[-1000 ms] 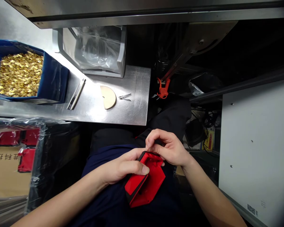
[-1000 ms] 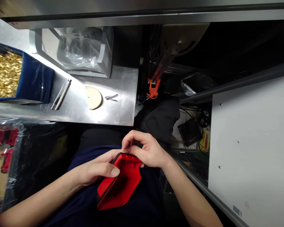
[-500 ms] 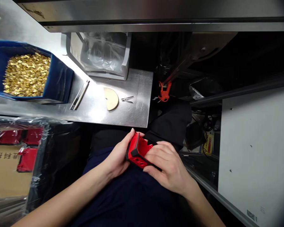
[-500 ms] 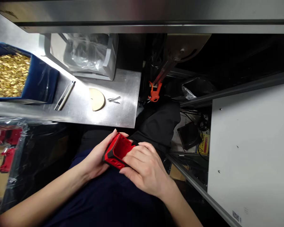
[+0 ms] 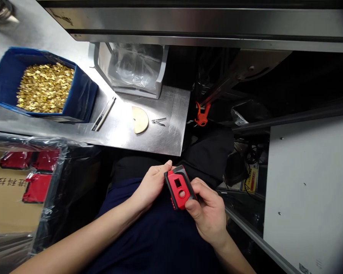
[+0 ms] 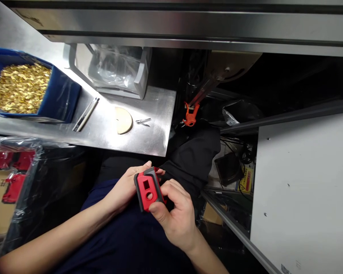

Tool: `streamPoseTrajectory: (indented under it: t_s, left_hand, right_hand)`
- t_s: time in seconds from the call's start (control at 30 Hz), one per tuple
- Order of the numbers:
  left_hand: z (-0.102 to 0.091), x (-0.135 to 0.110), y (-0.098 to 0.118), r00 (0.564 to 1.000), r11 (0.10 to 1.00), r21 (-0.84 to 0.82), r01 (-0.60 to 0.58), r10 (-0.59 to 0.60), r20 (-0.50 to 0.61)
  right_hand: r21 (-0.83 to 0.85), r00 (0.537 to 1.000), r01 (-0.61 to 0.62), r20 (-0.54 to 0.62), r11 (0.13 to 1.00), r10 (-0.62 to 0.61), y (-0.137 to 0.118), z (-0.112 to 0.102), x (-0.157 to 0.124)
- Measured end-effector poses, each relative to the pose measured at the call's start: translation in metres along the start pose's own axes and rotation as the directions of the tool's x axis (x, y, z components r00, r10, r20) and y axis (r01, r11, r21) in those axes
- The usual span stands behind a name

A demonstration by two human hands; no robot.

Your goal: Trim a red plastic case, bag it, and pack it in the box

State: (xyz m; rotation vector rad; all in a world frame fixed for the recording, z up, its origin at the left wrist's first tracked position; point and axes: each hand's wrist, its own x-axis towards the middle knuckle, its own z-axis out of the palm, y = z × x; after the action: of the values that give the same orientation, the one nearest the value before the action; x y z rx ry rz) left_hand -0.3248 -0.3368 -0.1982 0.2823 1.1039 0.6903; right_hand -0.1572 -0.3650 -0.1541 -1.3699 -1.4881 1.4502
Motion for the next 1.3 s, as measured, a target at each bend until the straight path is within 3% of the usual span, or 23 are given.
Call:
streamPoseTrajectory:
  t_s: [0.13, 0.27, 0.47, 0.63, 0.77, 0.9, 1.0, 1.13, 1.23, 1.3]
  left_hand:
    - [0.001, -0.006, 0.013, 0.991, 0.988, 0.079, -0.135, 0.133, 0.034]
    - [-0.001, -0.012, 0.019, 0.934, 0.913, 0.206, -0.352, 0.329, 0.140]
    - [0.005, -0.011, 0.019, 0.953, 0.931, 0.205, -0.301, 0.300, 0.034]
    - [0.005, -0.006, 0.018, 0.972, 0.941, 0.255, -0.220, 0.234, -0.023]
    - [0.000, -0.003, 0.016, 0.973, 0.939, 0.260, -0.226, 0.230, 0.014]
    - [-0.005, -0.009, 0.016, 0.914, 0.871, 0.282, -0.402, 0.365, 0.176]
    - [-0.006, -0.014, 0.017, 0.883, 0.820, 0.338, -0.461, 0.389, 0.262]
    - [-0.005, -0.014, 0.015, 0.897, 0.829, 0.348, -0.438, 0.376, 0.234]
    - [-0.008, -0.011, 0.012, 0.914, 0.857, 0.324, -0.401, 0.352, 0.203]
    - [-0.011, -0.009, 0.011, 0.922, 0.873, 0.301, -0.385, 0.349, 0.167]
  right_hand:
    - [0.013, 0.994, -0.082, -0.064, 0.997, 0.083, 0.005, 0.002, -0.003]
    - [-0.029, 0.992, -0.089, -0.091, 0.996, 0.086, 0.009, 0.005, -0.002]
    - [-0.103, 0.998, -0.054, -0.038, 0.993, 0.050, 0.007, 0.010, 0.000]
    - [0.018, 0.986, -0.161, -0.049, 0.987, 0.161, 0.010, 0.012, -0.001]
    - [0.206, 0.956, -0.279, -0.029, 0.938, 0.290, 0.012, 0.013, 0.000]
    - [0.367, 0.945, -0.292, -0.035, 0.883, 0.326, 0.017, 0.016, 0.004]
    - [0.378, 0.937, -0.296, -0.067, 0.877, 0.344, 0.021, 0.017, 0.007]
    - [0.387, 0.942, -0.304, -0.016, 0.871, 0.336, 0.017, 0.015, 0.011]
    - [0.301, 0.928, -0.371, 0.107, 0.878, 0.356, 0.010, 0.013, 0.013]
    - [0.257, 0.917, -0.398, 0.123, 0.881, 0.379, 0.008, 0.012, 0.015]
